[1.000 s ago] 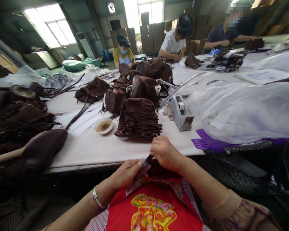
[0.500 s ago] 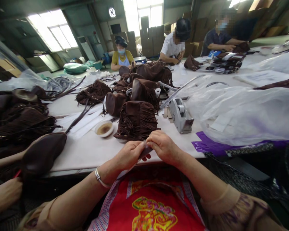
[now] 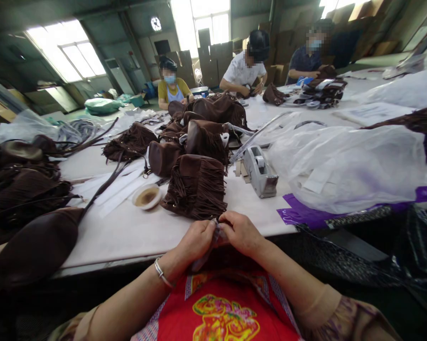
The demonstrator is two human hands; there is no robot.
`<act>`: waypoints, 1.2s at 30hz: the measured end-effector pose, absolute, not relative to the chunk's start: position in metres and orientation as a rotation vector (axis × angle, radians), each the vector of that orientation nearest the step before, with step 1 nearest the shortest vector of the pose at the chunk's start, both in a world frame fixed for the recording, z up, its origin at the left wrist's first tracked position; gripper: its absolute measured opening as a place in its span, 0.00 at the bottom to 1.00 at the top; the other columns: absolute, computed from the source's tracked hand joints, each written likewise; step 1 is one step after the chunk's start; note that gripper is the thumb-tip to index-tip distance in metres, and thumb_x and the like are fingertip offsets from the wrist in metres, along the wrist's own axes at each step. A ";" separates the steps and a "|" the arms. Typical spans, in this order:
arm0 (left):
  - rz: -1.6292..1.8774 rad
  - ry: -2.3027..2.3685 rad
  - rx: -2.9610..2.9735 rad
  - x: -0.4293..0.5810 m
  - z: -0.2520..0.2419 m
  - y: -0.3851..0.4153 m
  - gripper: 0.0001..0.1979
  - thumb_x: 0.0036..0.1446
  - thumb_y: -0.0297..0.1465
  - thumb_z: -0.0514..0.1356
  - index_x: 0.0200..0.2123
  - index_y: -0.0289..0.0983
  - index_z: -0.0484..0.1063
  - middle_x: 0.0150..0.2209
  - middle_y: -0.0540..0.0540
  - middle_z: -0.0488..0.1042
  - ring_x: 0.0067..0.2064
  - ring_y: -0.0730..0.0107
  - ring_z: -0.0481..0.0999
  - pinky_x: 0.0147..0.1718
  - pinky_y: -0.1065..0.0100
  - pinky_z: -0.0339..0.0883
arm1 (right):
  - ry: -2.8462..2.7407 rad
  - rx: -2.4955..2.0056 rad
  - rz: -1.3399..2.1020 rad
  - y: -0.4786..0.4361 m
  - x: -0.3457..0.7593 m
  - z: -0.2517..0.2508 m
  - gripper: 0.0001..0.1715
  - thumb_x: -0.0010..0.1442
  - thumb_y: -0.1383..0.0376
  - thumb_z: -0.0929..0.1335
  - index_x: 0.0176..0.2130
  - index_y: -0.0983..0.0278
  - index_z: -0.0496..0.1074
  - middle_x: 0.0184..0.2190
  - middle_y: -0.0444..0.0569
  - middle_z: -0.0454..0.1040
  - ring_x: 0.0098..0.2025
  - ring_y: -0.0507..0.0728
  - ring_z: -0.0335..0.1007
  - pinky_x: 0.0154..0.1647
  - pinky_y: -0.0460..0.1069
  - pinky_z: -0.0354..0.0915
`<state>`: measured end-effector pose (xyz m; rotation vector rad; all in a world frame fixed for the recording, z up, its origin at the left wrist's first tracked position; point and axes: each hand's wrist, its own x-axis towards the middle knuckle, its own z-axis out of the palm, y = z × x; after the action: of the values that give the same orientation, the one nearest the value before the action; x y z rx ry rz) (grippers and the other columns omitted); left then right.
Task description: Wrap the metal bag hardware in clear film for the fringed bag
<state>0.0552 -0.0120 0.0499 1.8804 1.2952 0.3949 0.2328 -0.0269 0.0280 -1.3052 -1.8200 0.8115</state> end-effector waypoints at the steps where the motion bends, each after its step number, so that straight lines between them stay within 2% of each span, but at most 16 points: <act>1: 0.410 1.315 1.881 0.057 0.049 -0.011 0.25 0.67 0.38 0.43 0.29 0.33 0.75 0.30 0.39 0.78 0.31 0.63 0.74 0.30 0.66 0.60 | -1.811 -1.301 0.795 -0.028 0.234 0.029 0.06 0.63 0.67 0.65 0.37 0.62 0.74 0.33 0.46 0.75 0.36 0.56 0.71 0.39 0.50 0.66; 6: 0.434 1.351 1.741 0.058 0.038 -0.010 0.26 0.67 0.41 0.44 0.27 0.34 0.74 0.27 0.41 0.77 0.30 0.64 0.73 0.28 0.68 0.61 | -1.846 -1.306 0.727 -0.034 0.236 0.028 0.05 0.62 0.65 0.68 0.40 0.62 0.74 0.34 0.47 0.74 0.36 0.56 0.70 0.38 0.50 0.66; 8: 0.454 1.321 1.676 0.058 0.035 -0.011 0.26 0.66 0.42 0.45 0.27 0.33 0.73 0.27 0.42 0.77 0.29 0.65 0.73 0.28 0.69 0.62 | -1.832 -1.317 0.688 -0.034 0.232 0.026 0.03 0.62 0.67 0.67 0.37 0.62 0.73 0.32 0.46 0.74 0.35 0.56 0.69 0.37 0.50 0.65; 11: 0.481 1.226 1.519 0.058 0.036 -0.015 0.27 0.66 0.46 0.46 0.29 0.33 0.73 0.27 0.42 0.77 0.29 0.65 0.74 0.28 0.69 0.65 | -1.863 -1.318 0.623 -0.031 0.226 0.026 0.08 0.62 0.69 0.65 0.30 0.62 0.70 0.29 0.45 0.72 0.33 0.55 0.68 0.35 0.49 0.64; 15: 0.444 1.078 1.310 0.052 0.042 -0.028 0.22 0.59 0.47 0.57 0.37 0.32 0.73 0.30 0.42 0.78 0.29 0.66 0.76 0.28 0.69 0.67 | -1.841 -1.383 0.453 -0.023 0.223 0.025 0.08 0.62 0.68 0.64 0.30 0.61 0.68 0.29 0.47 0.71 0.33 0.57 0.67 0.35 0.50 0.62; 20: 0.286 0.919 1.214 0.031 0.037 -0.048 0.22 0.49 0.45 0.66 0.36 0.31 0.74 0.33 0.41 0.79 0.32 0.67 0.76 0.32 0.69 0.68 | -1.751 -1.463 0.306 -0.012 0.231 0.007 0.09 0.64 0.66 0.63 0.31 0.61 0.67 0.29 0.48 0.71 0.33 0.58 0.68 0.37 0.51 0.63; 22: 0.263 0.935 1.237 0.021 0.034 -0.054 0.19 0.50 0.43 0.66 0.35 0.32 0.74 0.31 0.44 0.78 0.30 0.68 0.75 0.33 0.69 0.67 | -1.775 -1.515 0.270 -0.008 0.237 -0.001 0.08 0.63 0.66 0.63 0.31 0.61 0.67 0.29 0.49 0.71 0.33 0.58 0.68 0.37 0.52 0.64; 25: 0.219 1.093 1.400 0.007 0.037 -0.057 0.14 0.58 0.40 0.58 0.32 0.34 0.73 0.26 0.47 0.76 0.26 0.70 0.72 0.28 0.70 0.63 | -1.848 -1.572 0.195 -0.009 0.245 -0.001 0.09 0.62 0.67 0.62 0.30 0.61 0.67 0.28 0.50 0.70 0.33 0.60 0.68 0.37 0.53 0.64; 27: 0.197 1.203 1.658 0.001 0.046 -0.055 0.13 0.61 0.37 0.55 0.30 0.35 0.73 0.26 0.47 0.76 0.27 0.68 0.72 0.29 0.70 0.63 | -1.891 -1.520 0.122 -0.016 0.245 0.012 0.08 0.63 0.68 0.61 0.34 0.62 0.69 0.32 0.53 0.72 0.37 0.61 0.69 0.40 0.54 0.66; 29: 0.146 1.270 1.999 -0.002 0.057 -0.050 0.13 0.61 0.34 0.54 0.30 0.36 0.75 0.29 0.44 0.77 0.32 0.64 0.74 0.33 0.67 0.64 | -2.016 -1.355 0.094 -0.027 0.236 0.031 0.11 0.64 0.70 0.61 0.43 0.65 0.70 0.43 0.58 0.73 0.46 0.62 0.69 0.48 0.55 0.65; 31: 0.036 1.269 2.284 -0.001 0.068 -0.045 0.11 0.60 0.31 0.54 0.32 0.36 0.76 0.33 0.40 0.78 0.34 0.59 0.76 0.36 0.63 0.66 | -2.282 -1.138 0.147 -0.039 0.222 0.049 0.13 0.65 0.69 0.62 0.48 0.64 0.70 0.49 0.57 0.72 0.50 0.61 0.67 0.50 0.53 0.64; 32: -0.024 1.245 2.383 0.000 0.071 -0.042 0.10 0.60 0.29 0.55 0.33 0.36 0.77 0.33 0.38 0.78 0.34 0.57 0.76 0.36 0.62 0.66 | -2.422 -1.054 0.168 -0.044 0.214 0.055 0.11 0.65 0.69 0.63 0.46 0.63 0.71 0.46 0.54 0.74 0.47 0.60 0.68 0.48 0.53 0.64; 34: -0.084 1.190 2.521 0.002 0.075 -0.039 0.09 0.59 0.26 0.55 0.33 0.35 0.76 0.32 0.38 0.77 0.34 0.56 0.76 0.39 0.58 0.67 | -2.605 -1.013 0.139 -0.051 0.201 0.058 0.07 0.64 0.70 0.65 0.37 0.62 0.72 0.35 0.50 0.75 0.37 0.59 0.67 0.40 0.52 0.62; 36: 0.059 1.230 2.634 0.000 0.074 -0.040 0.09 0.60 0.24 0.55 0.34 0.36 0.76 0.35 0.39 0.77 0.40 0.54 0.76 0.47 0.52 0.66 | -2.629 -1.127 0.042 -0.052 0.195 0.053 0.10 0.63 0.71 0.66 0.30 0.62 0.71 0.27 0.48 0.72 0.31 0.58 0.64 0.35 0.52 0.58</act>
<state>-0.0002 -0.0401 0.0741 2.6343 1.2300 0.0588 0.1946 -0.0523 0.0530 -1.1274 -2.6290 0.0423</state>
